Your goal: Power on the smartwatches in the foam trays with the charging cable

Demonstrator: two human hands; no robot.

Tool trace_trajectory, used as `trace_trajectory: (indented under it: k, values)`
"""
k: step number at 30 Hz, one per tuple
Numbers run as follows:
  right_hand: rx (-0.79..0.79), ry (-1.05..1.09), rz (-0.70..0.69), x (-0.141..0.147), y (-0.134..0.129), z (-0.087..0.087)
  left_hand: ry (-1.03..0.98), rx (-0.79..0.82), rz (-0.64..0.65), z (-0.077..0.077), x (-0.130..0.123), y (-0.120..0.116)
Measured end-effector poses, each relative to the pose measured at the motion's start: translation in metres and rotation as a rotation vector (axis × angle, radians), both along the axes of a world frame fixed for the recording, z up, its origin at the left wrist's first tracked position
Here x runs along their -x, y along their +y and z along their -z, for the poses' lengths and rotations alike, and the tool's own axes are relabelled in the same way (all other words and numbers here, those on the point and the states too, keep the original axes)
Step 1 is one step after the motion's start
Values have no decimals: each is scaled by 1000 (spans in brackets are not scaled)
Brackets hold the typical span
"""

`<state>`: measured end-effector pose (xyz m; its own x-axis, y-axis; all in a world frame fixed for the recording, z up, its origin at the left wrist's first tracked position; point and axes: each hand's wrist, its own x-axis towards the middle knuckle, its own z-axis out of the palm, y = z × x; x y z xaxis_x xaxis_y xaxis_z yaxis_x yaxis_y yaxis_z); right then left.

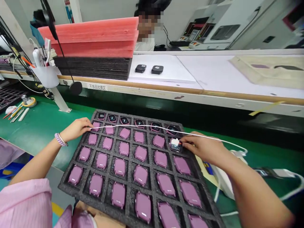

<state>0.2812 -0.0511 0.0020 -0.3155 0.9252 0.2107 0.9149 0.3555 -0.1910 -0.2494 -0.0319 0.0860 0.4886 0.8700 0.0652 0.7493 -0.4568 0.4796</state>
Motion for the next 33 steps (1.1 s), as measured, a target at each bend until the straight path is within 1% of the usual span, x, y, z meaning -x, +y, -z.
trace_trajectory:
  k: [3, 6, 8, 10, 12, 14, 16, 18, 21, 24, 27, 29, 31, 33]
  values:
    - [8, -35, 57, 7, -5, -12, -33, -11, 34, 5, -9, 3]
    - [-60, -84, 182, 22, -17, -30, -48, 25, 30, 9, -16, 11]
    - [-115, -105, 238, 34, -25, -42, -41, 40, 37, 10, -18, 16]
    - [-140, -70, 228, 44, -31, -51, -9, 34, 62, 11, -18, 19]
    - [-94, -2, 156, 53, -35, -55, 47, -2, 89, 12, -18, 22]
    - [5, 54, 56, 62, -38, -54, 121, -57, 98, 13, -18, 23]
    - [65, 80, -23, 70, -40, -49, 200, -89, 97, 13, -20, 22]
    - [45, 83, -65, 75, -42, -41, 256, -81, 91, 12, -23, 19]
    - [-35, 68, -86, 78, -43, -25, 290, -56, 62, 9, -27, 15]
    - [-81, 47, -89, 76, -43, -17, 310, -58, 66, 8, -25, 13]
    - [-100, 50, -65, 73, -44, -22, 316, -80, 88, 9, -22, 12]
    - [-46, 112, -63, 72, -42, -28, 344, -92, 89, 7, -22, 13]
    - [37, 170, -72, 71, -39, -32, 415, -117, 93, 4, -25, 13]
    - [71, 138, -41, 71, -33, -33, 501, -167, 121, 0, -31, 14]
